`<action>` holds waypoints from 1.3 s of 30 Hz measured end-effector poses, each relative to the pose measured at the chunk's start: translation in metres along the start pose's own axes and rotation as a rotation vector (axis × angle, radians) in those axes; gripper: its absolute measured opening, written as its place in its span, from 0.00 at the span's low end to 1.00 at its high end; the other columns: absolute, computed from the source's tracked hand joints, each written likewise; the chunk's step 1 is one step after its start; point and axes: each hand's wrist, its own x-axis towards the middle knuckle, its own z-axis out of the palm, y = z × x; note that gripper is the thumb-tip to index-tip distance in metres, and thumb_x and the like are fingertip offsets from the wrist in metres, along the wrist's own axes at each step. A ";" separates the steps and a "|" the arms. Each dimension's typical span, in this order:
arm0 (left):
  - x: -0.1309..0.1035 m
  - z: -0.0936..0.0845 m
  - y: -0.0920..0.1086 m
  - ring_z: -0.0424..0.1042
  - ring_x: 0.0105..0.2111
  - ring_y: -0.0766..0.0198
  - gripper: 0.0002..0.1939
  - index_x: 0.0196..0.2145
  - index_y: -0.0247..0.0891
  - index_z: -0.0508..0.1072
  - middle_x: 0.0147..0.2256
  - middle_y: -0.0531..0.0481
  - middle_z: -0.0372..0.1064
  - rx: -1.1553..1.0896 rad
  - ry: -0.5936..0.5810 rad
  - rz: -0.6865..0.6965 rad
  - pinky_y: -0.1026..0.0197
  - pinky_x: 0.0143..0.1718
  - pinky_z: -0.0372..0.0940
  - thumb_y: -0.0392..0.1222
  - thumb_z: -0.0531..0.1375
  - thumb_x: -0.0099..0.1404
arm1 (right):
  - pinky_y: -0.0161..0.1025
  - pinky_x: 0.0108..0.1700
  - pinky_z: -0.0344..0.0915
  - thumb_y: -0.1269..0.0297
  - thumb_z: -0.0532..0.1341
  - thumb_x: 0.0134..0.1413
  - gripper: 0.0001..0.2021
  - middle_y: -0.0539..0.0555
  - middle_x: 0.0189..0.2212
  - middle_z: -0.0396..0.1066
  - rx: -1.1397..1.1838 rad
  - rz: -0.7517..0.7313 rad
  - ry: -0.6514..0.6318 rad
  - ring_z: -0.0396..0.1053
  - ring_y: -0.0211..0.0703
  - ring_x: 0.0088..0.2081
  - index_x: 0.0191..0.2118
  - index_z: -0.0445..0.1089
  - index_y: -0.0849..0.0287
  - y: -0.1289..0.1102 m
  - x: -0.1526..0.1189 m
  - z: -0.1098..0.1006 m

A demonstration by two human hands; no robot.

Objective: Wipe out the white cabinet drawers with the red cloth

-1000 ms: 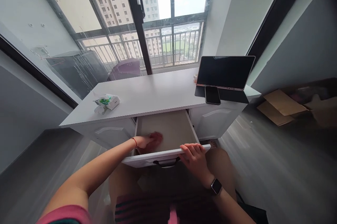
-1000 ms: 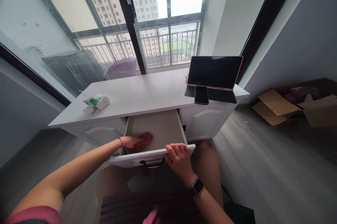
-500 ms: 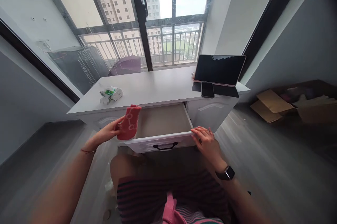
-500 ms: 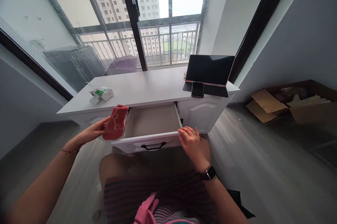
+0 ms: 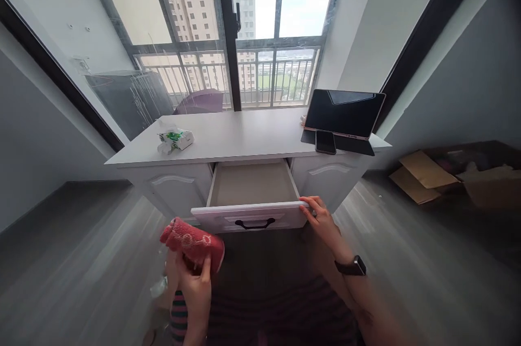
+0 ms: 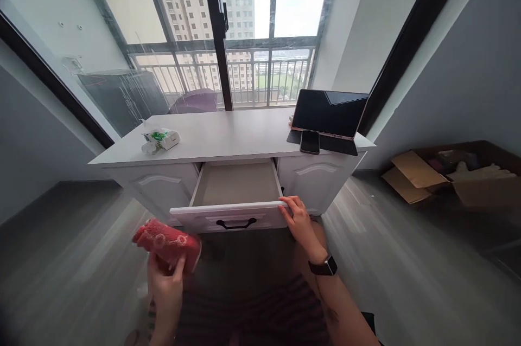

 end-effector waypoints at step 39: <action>-0.063 0.218 0.018 0.68 0.43 0.55 0.24 0.61 0.55 0.61 0.44 0.43 0.73 0.516 -0.757 1.067 0.52 0.40 0.63 0.37 0.50 0.69 | 0.52 0.56 0.65 0.54 0.40 0.68 0.27 0.59 0.48 0.73 -0.292 0.039 -0.009 0.71 0.52 0.50 0.51 0.72 0.62 -0.013 0.005 -0.009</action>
